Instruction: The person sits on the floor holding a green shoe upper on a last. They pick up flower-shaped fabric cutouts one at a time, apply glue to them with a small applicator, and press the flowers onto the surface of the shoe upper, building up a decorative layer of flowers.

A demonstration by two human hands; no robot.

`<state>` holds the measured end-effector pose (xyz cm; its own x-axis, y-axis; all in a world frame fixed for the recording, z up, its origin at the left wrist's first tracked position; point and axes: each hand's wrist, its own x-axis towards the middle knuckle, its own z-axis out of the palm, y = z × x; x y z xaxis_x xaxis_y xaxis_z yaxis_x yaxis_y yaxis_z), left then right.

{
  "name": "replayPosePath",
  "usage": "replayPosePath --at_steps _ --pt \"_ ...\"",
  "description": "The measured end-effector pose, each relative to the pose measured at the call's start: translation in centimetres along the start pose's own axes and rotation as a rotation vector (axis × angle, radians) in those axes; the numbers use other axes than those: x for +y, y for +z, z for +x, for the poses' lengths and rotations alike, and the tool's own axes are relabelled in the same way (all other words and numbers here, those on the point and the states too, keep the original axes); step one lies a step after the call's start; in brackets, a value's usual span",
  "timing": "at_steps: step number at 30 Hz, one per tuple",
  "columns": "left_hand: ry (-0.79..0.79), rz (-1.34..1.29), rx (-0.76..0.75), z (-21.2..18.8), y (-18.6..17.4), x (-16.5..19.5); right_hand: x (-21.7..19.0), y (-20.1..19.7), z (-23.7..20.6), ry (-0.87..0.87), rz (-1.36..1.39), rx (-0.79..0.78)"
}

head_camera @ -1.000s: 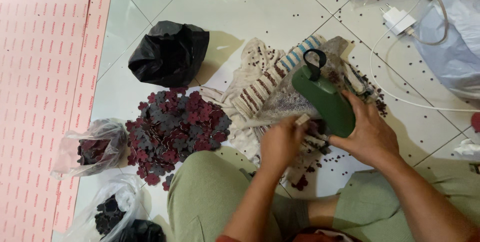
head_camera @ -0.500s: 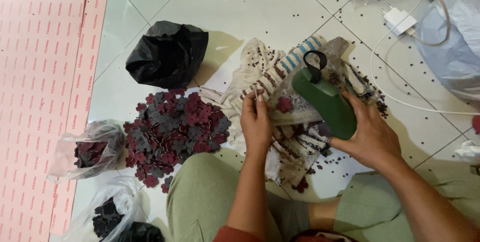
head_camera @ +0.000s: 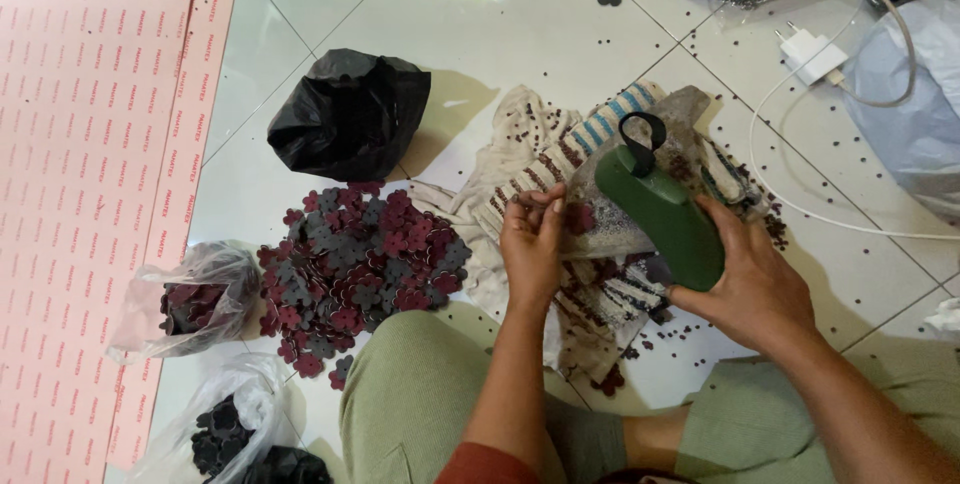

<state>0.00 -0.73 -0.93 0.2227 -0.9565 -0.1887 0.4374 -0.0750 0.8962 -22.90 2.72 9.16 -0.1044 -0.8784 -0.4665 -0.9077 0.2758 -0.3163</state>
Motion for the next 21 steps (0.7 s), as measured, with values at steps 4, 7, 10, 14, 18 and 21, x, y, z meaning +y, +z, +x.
replayPosePath --at_steps 4,7,10,14,18,21 --pt "0.023 -0.022 -0.045 0.1 0.0 -0.4 0.0 -0.1 -0.1 -0.025 0.006 0.032" --pt "-0.021 -0.014 -0.021 0.0 0.0 -0.2 -0.2 -0.2 0.0 -0.029 -0.017 0.035" --pt "-0.032 0.017 -0.025 -0.1 0.2 0.1 -0.3 -0.3 0.0 0.021 -0.012 -0.018" --pt "-0.035 0.086 -0.051 -0.3 0.4 0.5 -0.4 -0.4 -0.2 -0.003 -0.007 0.000" --pt "0.019 0.148 -0.051 -0.5 0.6 0.8 -0.3 -0.3 -0.2 0.014 -0.024 -0.020" --pt "0.012 0.184 -0.051 -0.7 0.6 1.0 -0.2 -0.3 -0.2 0.010 -0.002 -0.014"
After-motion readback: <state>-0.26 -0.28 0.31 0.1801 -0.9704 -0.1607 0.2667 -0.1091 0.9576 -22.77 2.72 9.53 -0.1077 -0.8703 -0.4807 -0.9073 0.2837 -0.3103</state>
